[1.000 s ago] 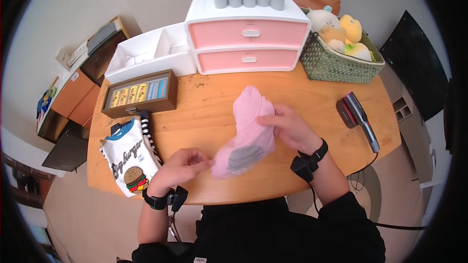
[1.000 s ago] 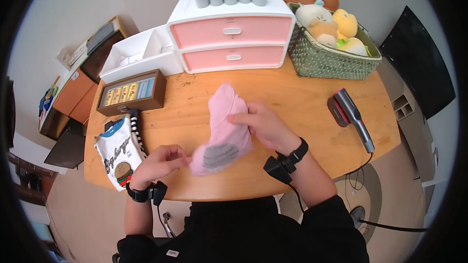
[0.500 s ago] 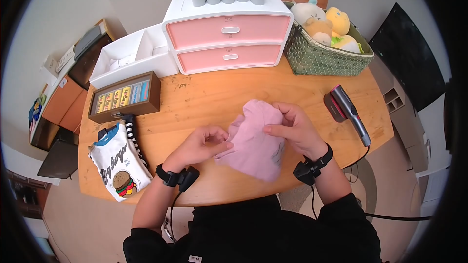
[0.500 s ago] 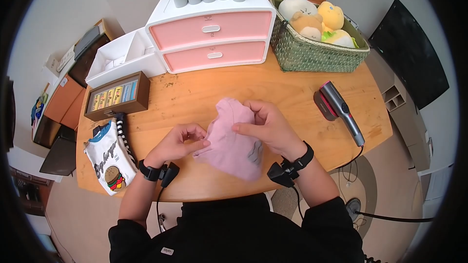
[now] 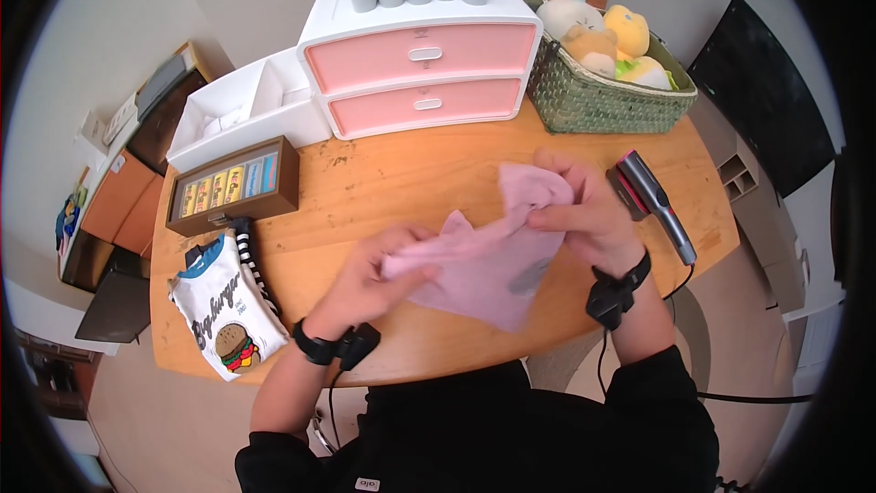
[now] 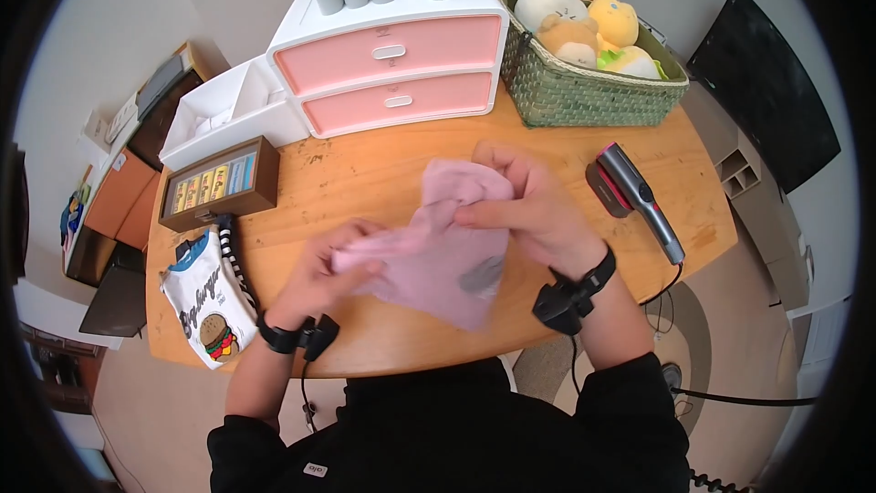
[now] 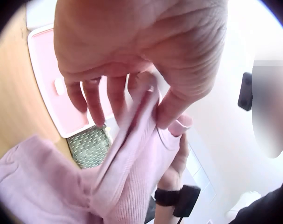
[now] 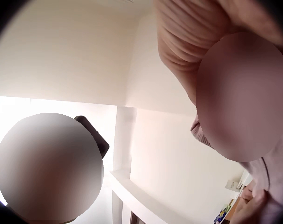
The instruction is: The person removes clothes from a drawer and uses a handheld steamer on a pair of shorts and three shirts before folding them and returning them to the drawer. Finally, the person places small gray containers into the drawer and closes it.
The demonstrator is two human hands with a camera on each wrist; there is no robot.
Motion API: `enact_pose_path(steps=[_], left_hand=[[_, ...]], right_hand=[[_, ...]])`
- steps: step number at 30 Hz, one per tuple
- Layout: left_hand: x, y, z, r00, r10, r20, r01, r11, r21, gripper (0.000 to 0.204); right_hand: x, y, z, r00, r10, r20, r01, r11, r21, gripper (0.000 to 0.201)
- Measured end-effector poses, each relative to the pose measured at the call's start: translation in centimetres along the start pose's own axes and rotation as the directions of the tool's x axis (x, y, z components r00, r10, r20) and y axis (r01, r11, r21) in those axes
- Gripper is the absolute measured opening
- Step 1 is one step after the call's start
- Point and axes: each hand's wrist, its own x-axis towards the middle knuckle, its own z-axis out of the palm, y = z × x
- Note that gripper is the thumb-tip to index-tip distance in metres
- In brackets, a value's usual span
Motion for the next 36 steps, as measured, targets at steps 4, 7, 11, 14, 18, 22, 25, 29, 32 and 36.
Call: enact_pose_path(steps=[4,7,11,14,18,22,25,29,32,36], left_hand=[[0.0,6.8,-2.9,0.998,-0.055,0.014,0.052,0.987,0.155,0.014],[1.5,11.5,-3.5,0.997,-0.04,0.064,0.018,0.949,0.313,0.014],[5.6,14.7,-5.8,0.991,-0.049,0.127,-0.029,0.835,0.549,0.017],[9.5,16.9,-7.8,0.998,-0.056,0.02,0.031,0.778,0.627,0.025],[13.5,21.2,-9.7,0.994,0.106,-0.035,-0.035,0.588,0.808,0.03],[14.7,24.1,-10.2,0.849,0.505,0.157,-0.37,0.355,0.858,0.027],[11.2,25.2,-7.9,0.611,0.664,0.431,-0.435,-0.174,0.884,0.019],[2.3,19.3,-2.9,0.66,0.418,0.624,-0.43,-0.471,0.77,0.017],[-4.3,10.9,-0.1,0.781,0.185,0.596,-0.525,-0.321,0.788,0.018],[-12.3,1.8,1.8,0.885,-0.112,0.453,-0.459,-0.03,0.888,0.02]], right_hand=[[-0.2,-4.8,0.8,0.997,0.082,-0.001,-0.082,0.996,-0.035,0.035],[0.6,-7.4,1.4,0.979,0.175,-0.102,-0.202,0.884,-0.422,0.034],[3.9,-9.5,-0.1,0.989,0.12,-0.087,-0.147,0.72,-0.679,0.015],[8.3,-11.5,-2.8,0.996,-0.057,0.075,0.092,0.454,-0.886,0.018],[13.1,-16.3,-4.0,0.986,-0.166,-0.005,0.046,0.304,-0.952,0.026],[11.8,-21.4,-0.1,0.958,-0.274,-0.087,-0.021,0.237,-0.971,0.035],[8.8,-20.4,0.0,0.88,-0.395,0.263,0.38,0.253,-0.89,0.027],[0.1,-14.4,3.2,0.854,-0.32,0.41,0.382,-0.15,-0.912,0.015],[-5.3,-4.8,2.5,0.878,-0.183,0.442,0.418,-0.157,-0.895,0.028],[-11.7,6.7,2.8,0.93,0.085,0.358,0.367,-0.166,-0.915,0.022]])
